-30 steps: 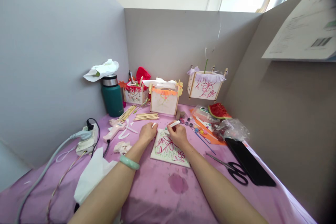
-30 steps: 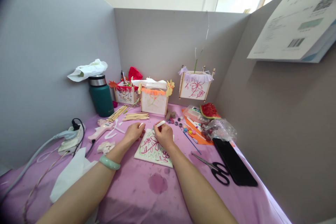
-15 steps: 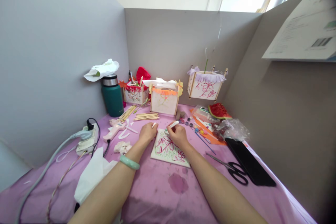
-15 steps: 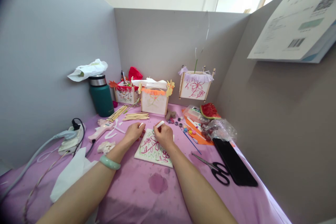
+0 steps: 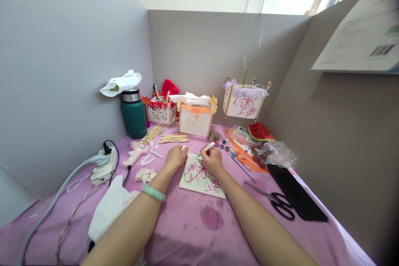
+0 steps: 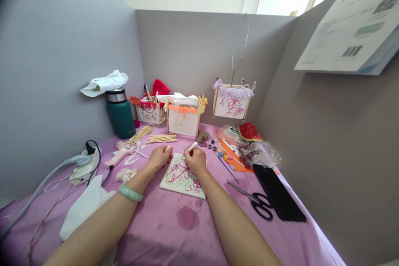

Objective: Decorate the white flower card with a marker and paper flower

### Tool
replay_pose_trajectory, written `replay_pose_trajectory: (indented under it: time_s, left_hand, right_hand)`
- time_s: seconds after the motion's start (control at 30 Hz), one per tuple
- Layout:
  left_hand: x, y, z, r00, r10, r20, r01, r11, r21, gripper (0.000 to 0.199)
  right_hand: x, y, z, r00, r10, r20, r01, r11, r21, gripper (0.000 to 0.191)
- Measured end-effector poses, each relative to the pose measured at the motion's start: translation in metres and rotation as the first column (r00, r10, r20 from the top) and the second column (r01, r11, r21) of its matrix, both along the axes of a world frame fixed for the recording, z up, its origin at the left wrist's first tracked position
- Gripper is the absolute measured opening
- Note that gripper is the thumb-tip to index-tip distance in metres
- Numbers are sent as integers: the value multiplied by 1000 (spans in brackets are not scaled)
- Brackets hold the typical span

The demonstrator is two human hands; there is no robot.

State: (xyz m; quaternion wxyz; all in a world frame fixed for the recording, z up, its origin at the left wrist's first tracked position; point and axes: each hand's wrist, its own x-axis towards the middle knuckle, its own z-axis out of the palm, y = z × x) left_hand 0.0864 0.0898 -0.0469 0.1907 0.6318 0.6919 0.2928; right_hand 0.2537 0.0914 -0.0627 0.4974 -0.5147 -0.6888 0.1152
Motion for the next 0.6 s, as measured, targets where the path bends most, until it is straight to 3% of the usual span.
replay_pose_trajectory:
  time_s: [0.2, 0.3, 0.43, 0.6]
  left_hand:
    - [0, 0, 0, 1000, -1, 10, 1, 1000, -6, 34]
    - [0, 0, 0, 1000, 2, 9, -2, 1000, -11, 34]
    - [0, -1, 0, 1000, 1, 4, -1, 1000, -9, 34]
    - [0, -2, 2, 1000, 15, -14, -15, 1000, -12, 34]
  right_hand:
    - [-2, -3, 1, 995, -29, 95, 25, 999, 37, 20]
    - [-1, -2, 2, 993, -91, 74, 85, 993, 81, 21]
    - [3, 0, 3, 986, -163, 43, 161, 986, 38, 21]
    - [4, 0, 2, 990, -129, 64, 128, 992, 22, 20]
